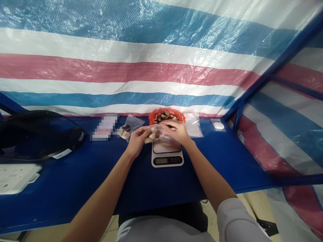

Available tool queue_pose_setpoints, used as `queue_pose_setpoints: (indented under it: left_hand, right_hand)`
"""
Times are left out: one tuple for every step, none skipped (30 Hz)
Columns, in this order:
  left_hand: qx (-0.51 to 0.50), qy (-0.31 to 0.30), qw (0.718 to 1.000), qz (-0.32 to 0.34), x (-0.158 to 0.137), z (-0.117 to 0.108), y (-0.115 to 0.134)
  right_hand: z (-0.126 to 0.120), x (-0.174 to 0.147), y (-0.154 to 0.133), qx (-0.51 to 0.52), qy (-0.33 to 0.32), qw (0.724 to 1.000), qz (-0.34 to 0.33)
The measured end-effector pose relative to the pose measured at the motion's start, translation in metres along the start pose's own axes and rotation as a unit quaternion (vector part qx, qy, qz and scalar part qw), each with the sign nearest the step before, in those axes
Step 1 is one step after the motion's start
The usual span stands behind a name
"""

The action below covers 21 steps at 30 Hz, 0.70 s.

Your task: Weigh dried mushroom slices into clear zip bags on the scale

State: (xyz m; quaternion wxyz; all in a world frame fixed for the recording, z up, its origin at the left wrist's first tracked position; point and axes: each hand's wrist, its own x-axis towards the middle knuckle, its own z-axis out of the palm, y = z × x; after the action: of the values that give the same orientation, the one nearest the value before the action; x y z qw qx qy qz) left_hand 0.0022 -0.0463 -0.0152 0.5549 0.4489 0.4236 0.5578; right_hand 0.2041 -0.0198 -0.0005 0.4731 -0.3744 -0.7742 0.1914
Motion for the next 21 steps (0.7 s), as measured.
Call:
queue_pose_setpoints:
  left_hand:
    - [0.003,-0.003,1.0,-0.007,0.001,-0.002,0.0]
    - [0.006,-0.004,1.0,-0.011,0.002,-0.004,0.0]
    - [0.012,-0.002,1.0,-0.011,0.003,-0.007,0.001]
    - [0.02,0.004,1.0,-0.003,0.004,-0.009,0.002]
    - [0.033,0.014,0.999,0.012,0.005,-0.012,0.004]
    - [0.05,0.027,0.998,0.036,0.006,-0.015,0.006]
    - [0.071,0.042,0.995,0.064,0.006,-0.018,0.009]
    - [0.096,0.056,0.989,0.095,0.007,-0.021,0.012]
    - [0.124,0.069,0.982,0.127,0.007,-0.023,0.017]
    - [0.153,0.082,0.972,0.157,0.007,-0.024,0.022]
    - [0.184,0.091,0.962,0.182,0.006,-0.024,0.027]
    - [0.214,0.098,0.951,0.202,0.006,-0.023,0.032]
    - [0.245,0.097,0.941,0.214,0.006,-0.021,0.037]
    - [0.275,0.087,0.932,0.217,0.006,-0.018,0.042]
    - [0.298,0.062,0.929,0.209,0.006,-0.014,0.045]
    - [0.312,0.03,0.929,0.197,0.008,-0.009,0.048]
    - [0.321,-0.004,0.93,0.181,0.01,-0.004,0.05]
    - [0.322,-0.019,0.932,0.164,0.013,0.0,0.05]
    - [0.313,-0.03,0.939,0.141,0.017,0.004,0.05]
    - [0.296,-0.042,0.948,0.113,0.021,0.007,0.049]
    - [0.273,-0.051,0.957,0.086,0.025,0.009,0.048]
  right_hand:
    - [0.0,0.002,0.001,-0.005,0.002,1.0,0.003]
    - [0.001,0.004,0.001,-0.01,0.006,1.0,0.008]
    - [0.001,0.007,0.002,-0.013,0.008,1.0,0.015]
    - [0.001,0.01,0.003,-0.014,0.006,1.0,0.022]
    - [0.0,0.012,0.003,-0.013,0.003,1.0,0.028]
    - [-0.001,0.015,0.003,-0.011,0.0,0.999,0.035]
    - [-0.002,0.018,0.003,-0.009,-0.004,0.999,0.041]
    - [-0.004,0.021,0.002,-0.008,-0.007,0.999,0.049]
    - [-0.005,0.024,0.002,-0.005,-0.01,0.998,0.059]
    - [-0.006,0.026,0.002,-0.001,-0.014,0.997,0.07]
    - [-0.007,0.029,0.002,0.007,-0.019,0.997,0.081]
    - [-0.007,0.031,0.002,0.017,-0.027,0.995,0.09]
    - [-0.006,0.034,0.002,0.03,-0.036,0.994,0.097]
    - [-0.006,0.036,0.002,0.043,-0.045,0.993,0.103]
    - [-0.004,0.039,0.001,0.055,-0.054,0.991,0.11]
    - [-0.003,0.041,0.001,0.064,-0.062,0.989,0.117]
    - [-0.002,0.044,0.0,0.07,-0.069,0.988,0.121]
    - [-0.001,0.046,-0.001,0.073,-0.074,0.987,0.12]
    - [0.0,0.047,-0.002,0.074,-0.079,0.987,0.115]
    - [0.0,0.049,-0.003,0.076,-0.085,0.988,0.108]
    - [-0.001,0.05,-0.005,0.081,-0.092,0.987,0.101]
